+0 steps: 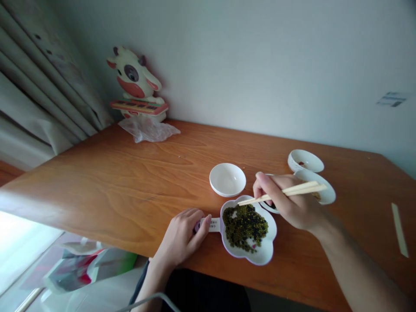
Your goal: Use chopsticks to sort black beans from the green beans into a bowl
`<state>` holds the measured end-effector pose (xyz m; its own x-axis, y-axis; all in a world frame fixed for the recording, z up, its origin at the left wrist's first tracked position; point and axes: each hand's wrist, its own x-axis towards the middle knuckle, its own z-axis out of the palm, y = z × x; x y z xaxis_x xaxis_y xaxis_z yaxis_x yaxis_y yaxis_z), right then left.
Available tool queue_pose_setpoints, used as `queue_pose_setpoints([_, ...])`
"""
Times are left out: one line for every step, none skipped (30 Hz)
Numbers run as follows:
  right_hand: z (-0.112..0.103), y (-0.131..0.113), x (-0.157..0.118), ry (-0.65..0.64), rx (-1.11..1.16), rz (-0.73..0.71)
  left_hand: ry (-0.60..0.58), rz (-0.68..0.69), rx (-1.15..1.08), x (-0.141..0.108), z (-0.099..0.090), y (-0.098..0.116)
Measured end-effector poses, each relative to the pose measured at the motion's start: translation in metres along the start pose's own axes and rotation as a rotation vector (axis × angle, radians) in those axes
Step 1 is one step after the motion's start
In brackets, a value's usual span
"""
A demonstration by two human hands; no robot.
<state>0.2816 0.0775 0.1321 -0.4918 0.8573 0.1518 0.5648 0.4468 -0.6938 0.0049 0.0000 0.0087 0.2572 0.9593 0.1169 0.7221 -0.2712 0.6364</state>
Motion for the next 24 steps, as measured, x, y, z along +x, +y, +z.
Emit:
queue_pose_setpoints([-0.003, -0.008, 0.006, -0.030, -0.046, 0.033, 0.009, 0.001, -0.005, 0.000, 0.000, 0.000])
queue_pose_setpoints([-0.004, -0.014, 0.012, -0.053, -0.089, 0.055, 0.009, 0.002, -0.011, 0.000, 0.001, 0.000])
queue_pose_setpoints([-0.004, -0.019, 0.016, -0.066, -0.127, 0.066, 0.022, 0.003, -0.017, 0.000, 0.002, 0.000])
queue_pose_setpoints([-0.003, -0.022, 0.019, -0.070, -0.159, 0.067, 0.020, 0.002, -0.022, 0.000, 0.002, 0.000])
queue_pose_setpoints([-0.001, -0.024, 0.022, -0.067, -0.184, 0.062, 0.023, 0.002, -0.027, 0.000, 0.003, -0.001])
queue_pose_setpoints([0.000, -0.025, 0.023, -0.066, -0.201, 0.058, 0.027, 0.001, -0.028, 0.000, 0.004, -0.002])
queue_pose_setpoints([0.002, -0.026, 0.024, -0.070, -0.211, 0.058, 0.023, 0.001, -0.030, 0.000, 0.005, -0.003])
queue_pose_setpoints([0.004, -0.026, 0.024, -0.079, -0.218, 0.059, 0.025, 0.002, -0.032, 0.000, 0.006, -0.004])
queue_pose_setpoints([0.005, -0.025, 0.024, -0.092, -0.227, 0.059, 0.022, 0.005, -0.036, 0.000, 0.006, -0.005])
queue_pose_setpoints([0.006, -0.025, 0.023, -0.101, -0.238, 0.055, 0.025, 0.009, -0.034, 0.000, 0.007, -0.006])
queue_pose_setpoints([0.007, -0.024, 0.022, -0.111, -0.252, 0.045, 0.026, 0.009, -0.034, -0.001, 0.008, -0.007])
queue_pose_setpoints([0.007, -0.023, 0.021, -0.118, -0.264, 0.027, 0.024, 0.008, -0.038, -0.001, 0.009, -0.008])
queue_pose_setpoints([0.008, -0.023, 0.021, -0.129, -0.276, 0.006, 0.023, 0.008, -0.040, -0.001, 0.010, -0.010])
queue_pose_setpoints([0.008, -0.022, 0.021, -0.145, -0.282, -0.019, 0.024, 0.009, -0.040, -0.002, 0.010, -0.011])
queue_pose_setpoints([0.008, -0.021, 0.021, -0.162, -0.279, -0.045, 0.025, 0.013, -0.039, -0.002, 0.011, -0.012])
queue_pose_setpoints([0.009, -0.021, 0.021, -0.176, -0.267, -0.071, 0.026, 0.019, -0.035, -0.002, 0.011, -0.013])
queue_pose_setpoints([0.009, -0.020, 0.022, -0.189, -0.252, -0.094, 0.027, 0.025, -0.030, -0.002, 0.011, -0.014])
queue_pose_setpoints([0.009, -0.019, 0.023, -0.200, -0.237, -0.111, 0.024, 0.029, -0.026, -0.002, 0.010, -0.014])
queue_pose_setpoints([0.008, -0.019, 0.023, -0.212, -0.223, -0.121, 0.020, 0.029, -0.024, -0.002, 0.010, -0.014])
queue_pose_setpoints([0.008, -0.018, 0.024, -0.227, -0.209, -0.128, 0.014, 0.024, -0.022, -0.001, 0.009, -0.014])
queue_pose_setpoints([0.006, -0.017, 0.024, -0.246, -0.197, -0.126, 0.007, 0.017, -0.020, -0.001, 0.008, -0.014])
queue_pose_setpoints([0.005, -0.017, 0.024, -0.261, -0.186, -0.116, 0.002, 0.010, -0.016, -0.001, 0.008, -0.013])
queue_pose_setpoints([0.004, -0.016, 0.024, -0.269, -0.173, -0.101, -0.001, 0.003, -0.011, -0.001, 0.007, -0.012])
queue_pose_setpoints([0.003, -0.016, 0.024, -0.272, -0.160, -0.089, -0.001, -0.002, -0.005, -0.001, 0.007, -0.012])
